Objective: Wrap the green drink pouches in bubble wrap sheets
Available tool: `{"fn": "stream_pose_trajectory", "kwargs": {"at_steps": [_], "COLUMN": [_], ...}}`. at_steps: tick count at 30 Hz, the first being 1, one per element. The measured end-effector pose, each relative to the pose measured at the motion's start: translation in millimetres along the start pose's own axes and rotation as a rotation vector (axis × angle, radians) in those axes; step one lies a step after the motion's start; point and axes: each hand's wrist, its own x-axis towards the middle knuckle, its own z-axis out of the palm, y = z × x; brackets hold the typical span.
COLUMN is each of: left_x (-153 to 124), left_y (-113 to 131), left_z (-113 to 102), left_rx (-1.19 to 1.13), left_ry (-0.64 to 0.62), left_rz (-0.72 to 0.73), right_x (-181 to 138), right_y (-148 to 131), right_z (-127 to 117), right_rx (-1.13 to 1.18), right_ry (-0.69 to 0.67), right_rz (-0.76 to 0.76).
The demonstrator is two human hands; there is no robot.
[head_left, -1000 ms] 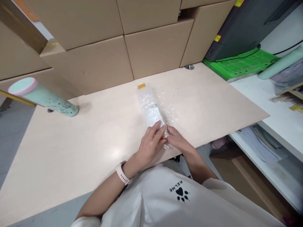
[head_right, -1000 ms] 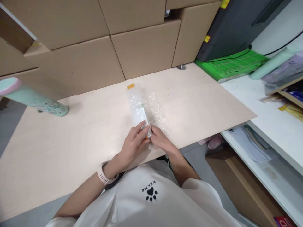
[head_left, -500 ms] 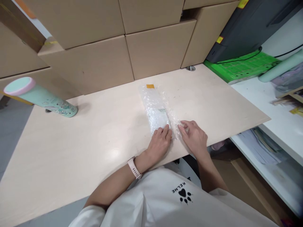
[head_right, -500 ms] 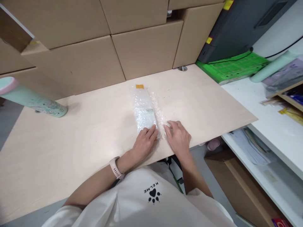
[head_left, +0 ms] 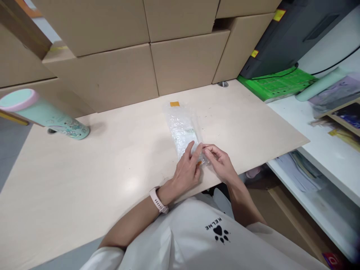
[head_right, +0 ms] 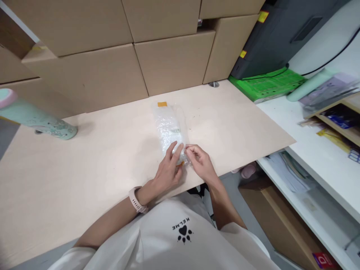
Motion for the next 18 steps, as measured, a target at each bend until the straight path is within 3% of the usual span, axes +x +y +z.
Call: {"fn": "stream_pose_trajectory", "kwargs": {"at_steps": [5,8,11,14,18], "left_x": [3.1,3.7,2.2,1.6,3.9], "left_y": [-5.4,-5.9,-4.2,-2.0,-0.5], "left_z": [5.5,6.5,3.9,1.7,3.0], "left_rx": [0.033,0.088,0.116,0.102,0.128], "left_ry": [0.015,-0.012,-0.033,-0.026,-0.007], "left_rz": [0.094,0.102,0.088,0.082,0.09], "right_x": [-6.3,4.4,13.6,12.3,14.5], "right_y": [0.7,10.9,22.4,28.8,24.5], "right_z": [-11.9,-16.3,-17.4,-19.2,-26.3], "right_rx": [0.143,0.135,-0.013,-0.164,-0.147], "right_ry": [-0.204,-0.103,0.047,0.02,0.031], "right_rz": [0.137,0.172,0.173,0.094,0.097]}}
